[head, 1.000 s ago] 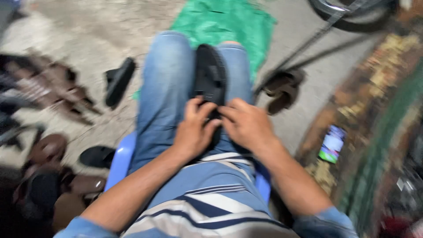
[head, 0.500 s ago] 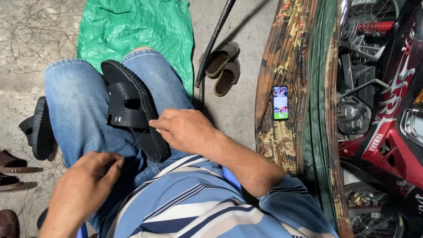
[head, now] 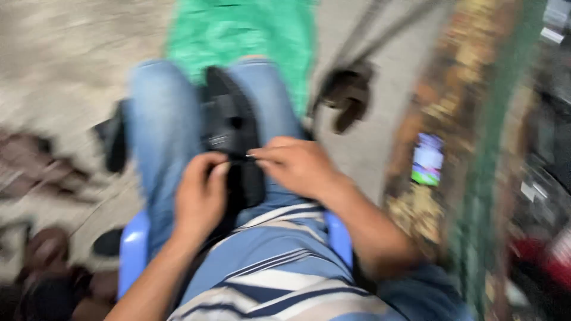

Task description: The person sits on a blue plastic chair and sews a black sandal resting on their lap using a needle and thread. They pause to operate a smartphone placed on a nearby wooden surface before resuming the sewing task.

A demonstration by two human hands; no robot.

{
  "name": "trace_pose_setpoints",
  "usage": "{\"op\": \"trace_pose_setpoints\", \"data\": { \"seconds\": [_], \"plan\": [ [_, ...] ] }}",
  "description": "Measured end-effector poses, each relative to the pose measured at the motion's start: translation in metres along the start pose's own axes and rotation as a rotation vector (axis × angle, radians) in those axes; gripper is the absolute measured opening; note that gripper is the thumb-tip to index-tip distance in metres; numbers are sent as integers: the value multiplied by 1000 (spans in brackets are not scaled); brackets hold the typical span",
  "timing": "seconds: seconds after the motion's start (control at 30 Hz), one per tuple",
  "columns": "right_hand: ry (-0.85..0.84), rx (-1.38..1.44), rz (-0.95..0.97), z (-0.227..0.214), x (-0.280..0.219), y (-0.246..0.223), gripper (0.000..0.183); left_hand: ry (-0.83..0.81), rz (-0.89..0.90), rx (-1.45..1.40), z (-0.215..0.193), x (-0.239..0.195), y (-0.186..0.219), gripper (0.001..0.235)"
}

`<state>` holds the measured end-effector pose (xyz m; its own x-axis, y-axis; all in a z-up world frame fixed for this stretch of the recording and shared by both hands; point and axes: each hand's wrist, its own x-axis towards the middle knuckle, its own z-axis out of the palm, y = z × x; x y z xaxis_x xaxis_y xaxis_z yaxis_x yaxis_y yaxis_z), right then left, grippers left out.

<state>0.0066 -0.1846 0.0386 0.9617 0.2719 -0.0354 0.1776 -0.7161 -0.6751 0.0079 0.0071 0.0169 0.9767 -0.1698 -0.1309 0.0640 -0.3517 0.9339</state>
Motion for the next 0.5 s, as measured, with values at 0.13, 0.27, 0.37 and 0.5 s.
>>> {"op": "trace_pose_setpoints", "data": {
  "seconds": [0.13, 0.27, 0.37, 0.5],
  "plan": [
    [-56, -60, 93, -7, 7, -5, 24, 46, -108, 151, -5, 6, -3, 20],
    [-80, -138, 163, -6, 7, -7, 25, 7, -36, 160, 9, 10, -12, 21],
    [-71, -117, 149, -5, 8, -9, 24, -63, 41, 187, 6, 8, 3, 15],
    [-155, -148, 171, -30, 0, -23, 33, -188, 100, 254, -10, 10, 19, 42]
  ]
}}
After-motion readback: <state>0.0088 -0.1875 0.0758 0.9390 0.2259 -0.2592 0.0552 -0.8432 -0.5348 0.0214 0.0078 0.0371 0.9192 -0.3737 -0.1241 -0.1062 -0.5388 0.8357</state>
